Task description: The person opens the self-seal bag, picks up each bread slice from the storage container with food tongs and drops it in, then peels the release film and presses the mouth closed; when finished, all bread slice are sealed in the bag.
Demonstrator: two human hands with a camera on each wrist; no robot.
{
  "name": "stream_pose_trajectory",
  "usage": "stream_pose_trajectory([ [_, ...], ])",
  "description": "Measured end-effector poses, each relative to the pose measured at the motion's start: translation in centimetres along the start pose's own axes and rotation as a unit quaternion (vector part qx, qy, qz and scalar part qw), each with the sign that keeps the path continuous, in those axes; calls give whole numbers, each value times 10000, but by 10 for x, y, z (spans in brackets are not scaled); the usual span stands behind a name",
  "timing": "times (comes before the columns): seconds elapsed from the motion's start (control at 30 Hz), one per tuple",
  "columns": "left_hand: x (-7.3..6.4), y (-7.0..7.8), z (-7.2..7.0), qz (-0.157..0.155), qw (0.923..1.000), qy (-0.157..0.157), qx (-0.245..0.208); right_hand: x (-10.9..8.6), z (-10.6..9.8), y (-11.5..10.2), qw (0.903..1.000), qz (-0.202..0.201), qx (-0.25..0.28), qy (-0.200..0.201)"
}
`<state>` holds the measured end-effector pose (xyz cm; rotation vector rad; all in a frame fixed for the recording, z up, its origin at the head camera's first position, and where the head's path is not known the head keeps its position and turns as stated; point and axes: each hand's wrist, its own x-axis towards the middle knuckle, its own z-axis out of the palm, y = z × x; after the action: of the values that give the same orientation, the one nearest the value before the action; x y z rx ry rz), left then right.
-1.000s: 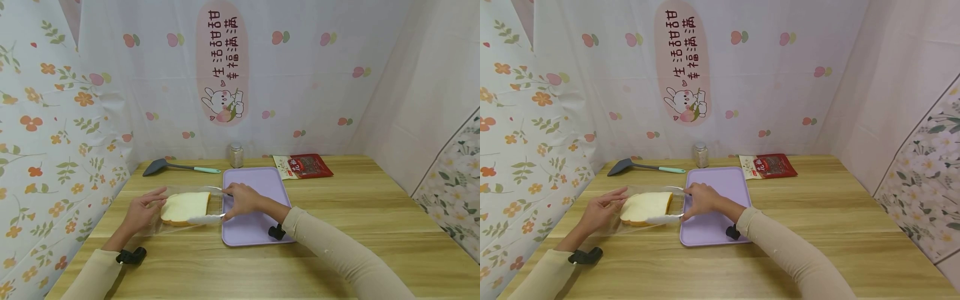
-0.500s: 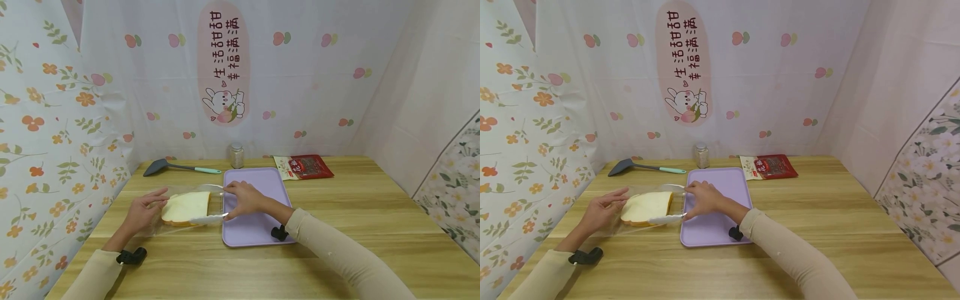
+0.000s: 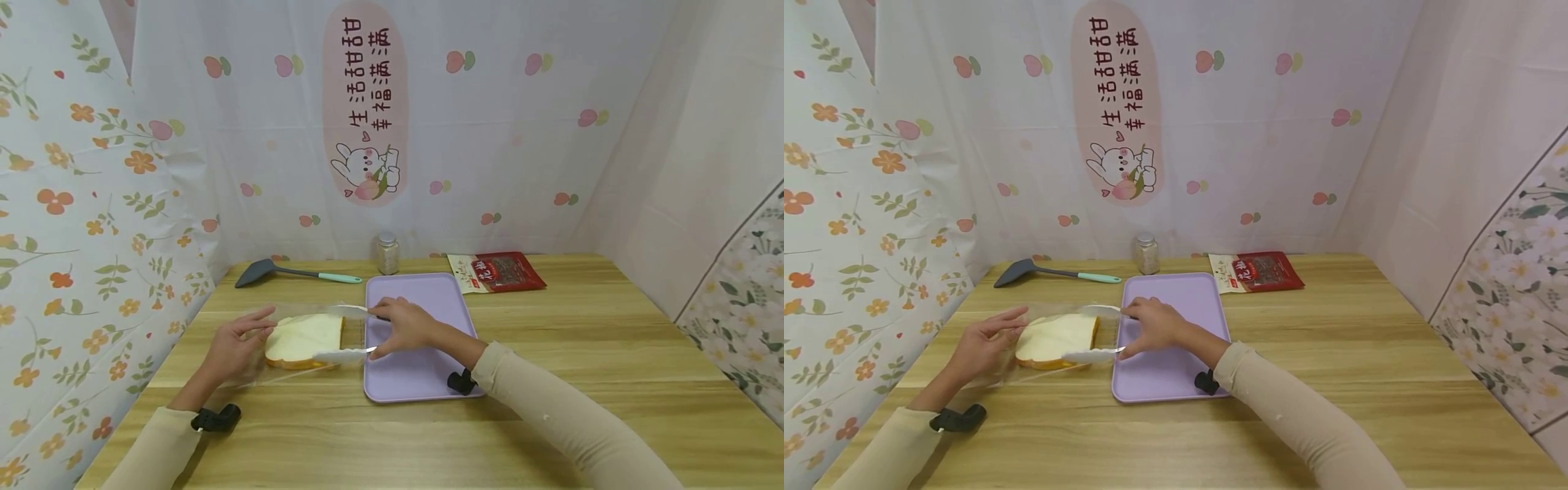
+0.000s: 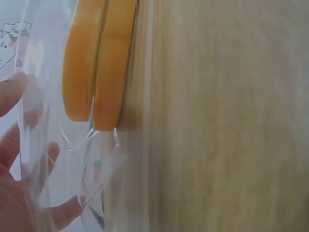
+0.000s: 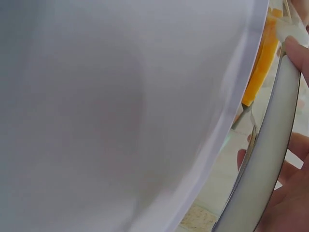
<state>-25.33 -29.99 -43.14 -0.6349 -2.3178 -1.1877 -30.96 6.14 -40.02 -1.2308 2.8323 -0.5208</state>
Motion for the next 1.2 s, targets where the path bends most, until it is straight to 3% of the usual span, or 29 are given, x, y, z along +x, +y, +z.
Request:
stream_pose_trajectory([
  [0.3,0,2,0,-156,9997,63,198,-6,-3,-2,9996,-170,218,3],
  [0.43,0,20,-1,-202,9992,51,348,-9,-4,-4,9995,-174,249,19],
  [0.57,1,35,-2,-118,9997,8,216,-13,-4,-7,9995,-209,215,12],
  [0.8,-1,2,1,51,9998,96,185,-17,-8,-15,9999,-153,9,-4],
  [1.07,1,35,-2,173,9994,123,283,-23,-10,-22,9987,-46,-503,-8],
  [1.2,1,33,-2,204,9991,141,353,-27,-11,-20,9981,58,-612,75],
])
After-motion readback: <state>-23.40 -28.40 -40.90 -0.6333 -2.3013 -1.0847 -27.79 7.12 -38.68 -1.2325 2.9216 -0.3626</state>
